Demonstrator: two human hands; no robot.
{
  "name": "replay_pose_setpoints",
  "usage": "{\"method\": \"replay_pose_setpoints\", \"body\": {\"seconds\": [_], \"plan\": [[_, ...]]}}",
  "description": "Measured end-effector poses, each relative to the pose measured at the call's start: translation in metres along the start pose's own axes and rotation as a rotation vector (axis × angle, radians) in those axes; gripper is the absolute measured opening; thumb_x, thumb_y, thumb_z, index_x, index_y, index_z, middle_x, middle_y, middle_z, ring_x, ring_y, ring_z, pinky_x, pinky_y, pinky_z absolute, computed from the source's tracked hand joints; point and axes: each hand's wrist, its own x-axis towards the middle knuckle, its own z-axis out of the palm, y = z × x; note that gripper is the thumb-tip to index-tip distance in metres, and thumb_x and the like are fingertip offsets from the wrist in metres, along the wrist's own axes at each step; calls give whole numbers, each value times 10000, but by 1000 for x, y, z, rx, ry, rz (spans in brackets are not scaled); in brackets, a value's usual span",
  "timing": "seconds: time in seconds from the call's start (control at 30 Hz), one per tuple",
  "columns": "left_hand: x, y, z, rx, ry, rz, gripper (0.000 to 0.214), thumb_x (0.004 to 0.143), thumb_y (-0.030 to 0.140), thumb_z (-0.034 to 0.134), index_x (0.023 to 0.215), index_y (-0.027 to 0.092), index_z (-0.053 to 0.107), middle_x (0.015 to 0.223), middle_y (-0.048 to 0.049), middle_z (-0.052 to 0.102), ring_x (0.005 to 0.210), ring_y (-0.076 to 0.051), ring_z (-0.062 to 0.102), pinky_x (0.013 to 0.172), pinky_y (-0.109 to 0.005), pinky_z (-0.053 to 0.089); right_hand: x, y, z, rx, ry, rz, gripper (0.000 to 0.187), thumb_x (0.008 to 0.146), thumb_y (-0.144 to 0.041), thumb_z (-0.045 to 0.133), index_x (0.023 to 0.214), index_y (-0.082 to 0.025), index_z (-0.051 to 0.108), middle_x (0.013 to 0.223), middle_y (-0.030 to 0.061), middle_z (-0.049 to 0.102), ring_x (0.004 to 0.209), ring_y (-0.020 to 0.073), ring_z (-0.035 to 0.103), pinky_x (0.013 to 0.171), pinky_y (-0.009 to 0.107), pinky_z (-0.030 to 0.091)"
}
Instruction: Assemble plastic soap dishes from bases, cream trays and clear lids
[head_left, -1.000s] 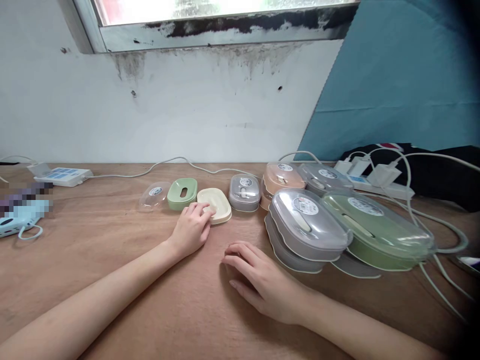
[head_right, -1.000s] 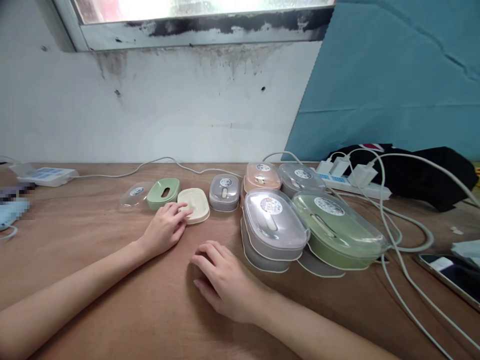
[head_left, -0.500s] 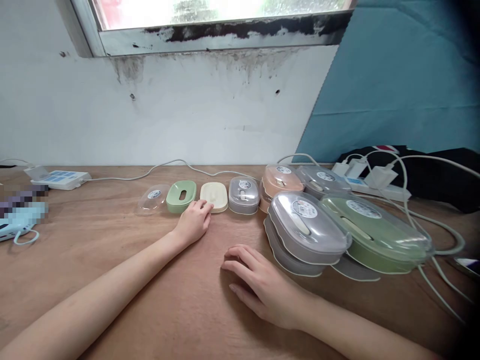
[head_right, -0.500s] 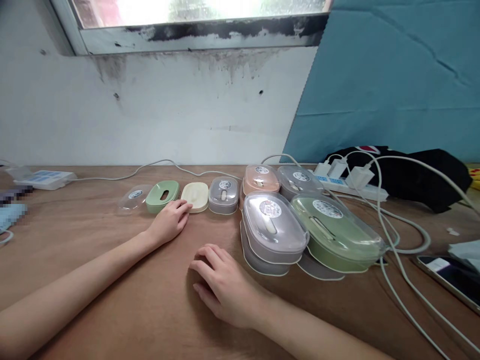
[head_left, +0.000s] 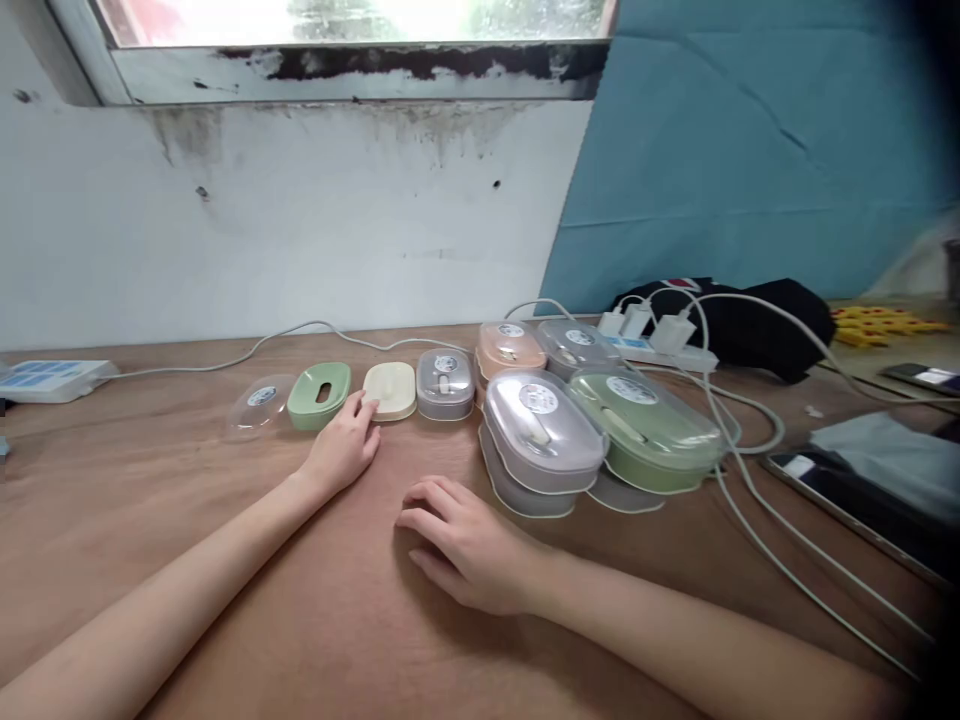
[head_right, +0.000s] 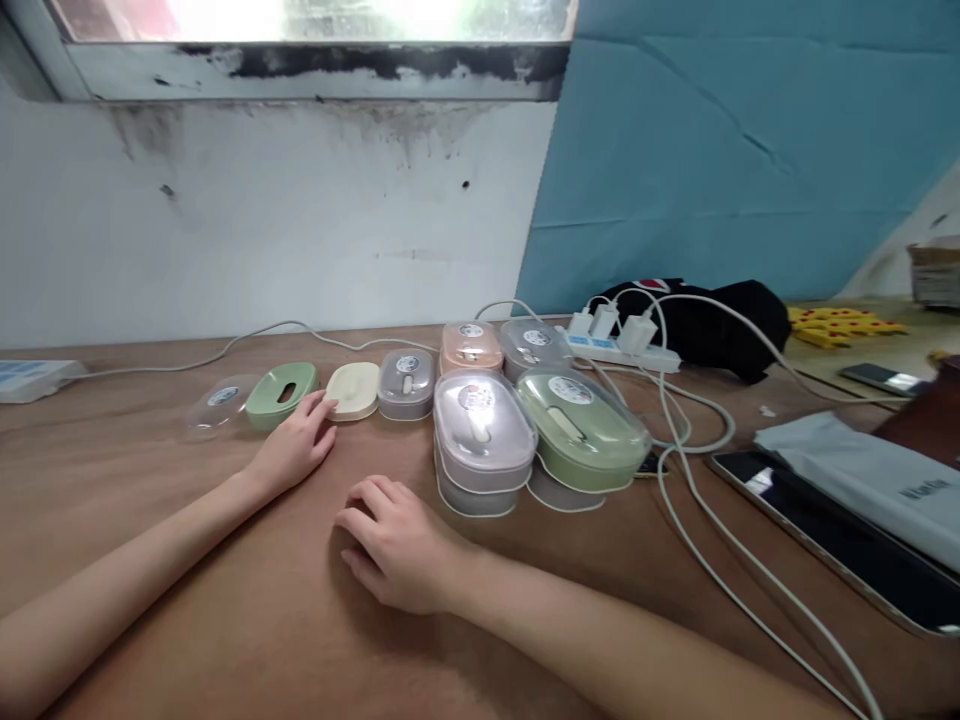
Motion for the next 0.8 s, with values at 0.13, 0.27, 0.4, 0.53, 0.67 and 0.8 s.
{"method": "replay_pose_setpoints", "body": {"seconds": [0.13, 0.27, 0.4, 0.53, 0.67, 0.8], "plan": [[-11, 6, -3, 0, 33, -24, 401, 836, 232, 398, 1196, 56, 425, 1302, -216, 355, 1188, -331, 432, 944, -448, 418, -7, -5, -4, -14, -1, -29, 283, 840, -231, 470, 1093, -123, 539, 1145, 133, 527, 1109, 232, 431, 947, 378, 369], [-39, 18, -10, -22, -1, 52, 363, 871, 277, 330, 1169, 103, 445, 1300, -176, 378, 1175, -288, 453, 947, -432, 425, -27, -12, -15, -37, -77, -135, 414, 876, -339, 445, 1246, -152, 445, 1335, 95, 430, 1264, 238, 302, 1047, 389, 255], [-72, 33, -18, -37, -45, 169, 325, 872, 279, 363, 1143, 177, 511, 1259, -106, 484, 1142, -255, 498, 936, -395, 452, -52, -10, -26, -127, -107, -227, 410, 907, -379, 400, 1252, -162, 437, 1348, 39, 440, 1247, 214, 337, 1045, 355, 286], [-88, 43, -24, 3, -65, 231, 344, 846, 275, 430, 1182, 247, 499, 1294, -51, 480, 1141, -245, 511, 899, -355, 489, -82, 2, -36, -308, 90, -344, 241, 934, -263, 390, 1068, -187, 574, 1130, -11, 616, 1083, 163, 505, 972, 303, 385], [-85, 45, -25, 44, -67, 252, 370, 832, 282, 448, 1201, 261, 473, 1301, -45, 473, 1124, -246, 526, 881, -357, 501, -116, 17, -61, -438, 428, -246, 246, 891, -186, 432, 1083, -168, 585, 1152, 67, 608, 1201, 237, 435, 1017, 402, 346], [-73, 54, -22, 23, -96, 234, 413, 824, 290, 460, 1235, 252, 434, 1323, -51, 447, 1134, -252, 515, 891, -357, 491, -126, 28, -78, -435, 422, -70, 294, 830, -89, 457, 1106, -78, 557, 1207, 146, 563, 1259, 276, 366, 995, 415, 391]]}}
